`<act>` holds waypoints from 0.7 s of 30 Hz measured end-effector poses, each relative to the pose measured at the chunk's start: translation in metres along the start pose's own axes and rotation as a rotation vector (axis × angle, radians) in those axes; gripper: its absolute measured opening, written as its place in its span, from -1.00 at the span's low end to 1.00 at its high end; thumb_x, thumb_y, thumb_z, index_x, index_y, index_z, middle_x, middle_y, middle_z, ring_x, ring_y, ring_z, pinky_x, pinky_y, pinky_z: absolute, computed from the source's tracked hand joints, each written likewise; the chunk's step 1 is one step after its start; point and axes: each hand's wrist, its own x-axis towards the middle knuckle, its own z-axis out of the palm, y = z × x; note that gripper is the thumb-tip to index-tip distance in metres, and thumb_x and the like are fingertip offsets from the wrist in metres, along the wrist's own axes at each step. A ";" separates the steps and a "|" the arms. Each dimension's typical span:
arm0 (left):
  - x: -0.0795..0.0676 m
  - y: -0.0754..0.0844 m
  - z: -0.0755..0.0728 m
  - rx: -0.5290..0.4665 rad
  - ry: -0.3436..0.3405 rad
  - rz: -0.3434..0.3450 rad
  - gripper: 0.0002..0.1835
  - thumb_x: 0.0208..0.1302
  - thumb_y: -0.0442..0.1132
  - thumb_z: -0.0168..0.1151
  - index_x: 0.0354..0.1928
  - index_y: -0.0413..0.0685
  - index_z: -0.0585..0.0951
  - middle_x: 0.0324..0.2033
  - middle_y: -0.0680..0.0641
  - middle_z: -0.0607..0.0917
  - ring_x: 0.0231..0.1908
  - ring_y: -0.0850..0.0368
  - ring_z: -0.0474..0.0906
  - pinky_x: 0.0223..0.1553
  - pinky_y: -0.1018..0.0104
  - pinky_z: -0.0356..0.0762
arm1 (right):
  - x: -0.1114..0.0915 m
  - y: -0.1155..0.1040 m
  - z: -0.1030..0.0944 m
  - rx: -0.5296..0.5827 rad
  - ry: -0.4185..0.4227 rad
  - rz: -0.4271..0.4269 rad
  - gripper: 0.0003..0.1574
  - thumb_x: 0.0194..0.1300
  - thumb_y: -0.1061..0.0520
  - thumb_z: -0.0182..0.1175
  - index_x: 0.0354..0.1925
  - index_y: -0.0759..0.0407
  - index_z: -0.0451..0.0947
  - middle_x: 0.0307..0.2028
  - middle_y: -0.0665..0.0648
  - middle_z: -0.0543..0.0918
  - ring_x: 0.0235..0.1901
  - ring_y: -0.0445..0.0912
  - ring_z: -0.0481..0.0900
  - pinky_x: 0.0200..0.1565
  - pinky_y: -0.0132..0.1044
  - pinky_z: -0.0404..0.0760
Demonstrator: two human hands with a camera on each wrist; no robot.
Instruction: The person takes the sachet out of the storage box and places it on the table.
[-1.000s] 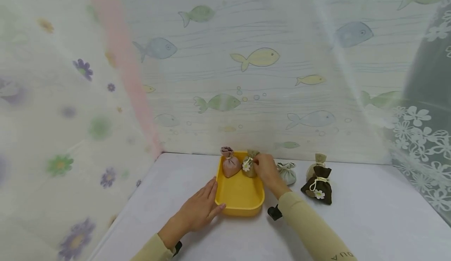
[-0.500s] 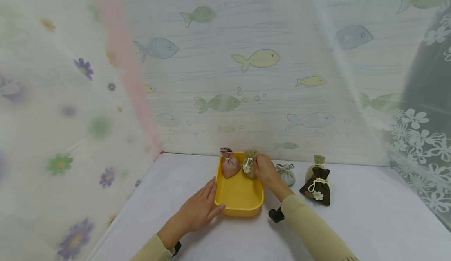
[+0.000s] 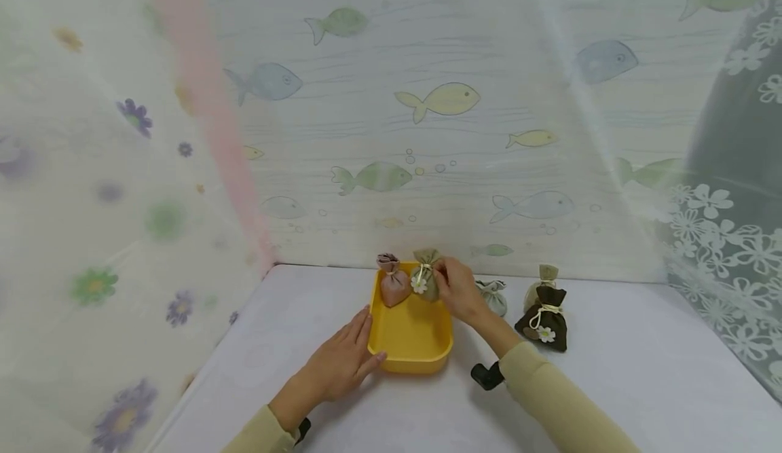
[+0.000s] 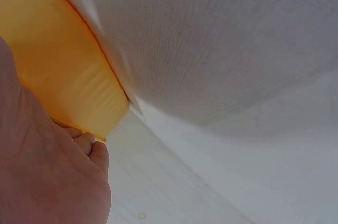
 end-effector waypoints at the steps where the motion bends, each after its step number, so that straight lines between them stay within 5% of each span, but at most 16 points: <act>1: 0.000 0.000 0.000 0.000 -0.004 -0.001 -0.03 0.56 0.37 -0.29 0.59 -0.36 0.00 0.61 -0.27 -0.06 0.59 -0.12 -0.07 0.52 -0.09 0.08 | -0.001 -0.002 -0.003 0.018 0.002 0.005 -0.96 0.44 0.40 0.14 -0.20 0.39 0.54 -0.33 0.21 0.59 -0.36 -0.06 0.51 -0.36 -0.30 0.56; 8: 0.002 0.000 -0.001 0.029 -0.028 -0.024 -0.01 0.54 0.42 -0.38 0.61 -0.30 -0.04 0.63 -0.22 -0.10 0.60 -0.07 -0.10 0.54 -0.02 0.05 | -0.008 -0.012 -0.028 0.091 0.005 -0.013 -0.95 0.45 0.41 0.15 -0.17 0.42 0.55 -0.29 0.23 0.65 -0.29 0.01 0.63 -0.25 -0.23 0.69; 21: 0.004 -0.001 0.002 0.020 -0.035 -0.034 0.00 0.53 0.43 -0.39 0.61 -0.29 -0.06 0.63 -0.20 -0.12 0.60 -0.06 -0.11 0.55 0.00 0.03 | -0.044 -0.006 -0.076 0.093 -0.067 0.087 -0.94 0.50 0.33 0.15 -0.12 0.30 0.56 -0.24 0.14 0.66 -0.23 -0.06 0.61 -0.14 -0.24 0.71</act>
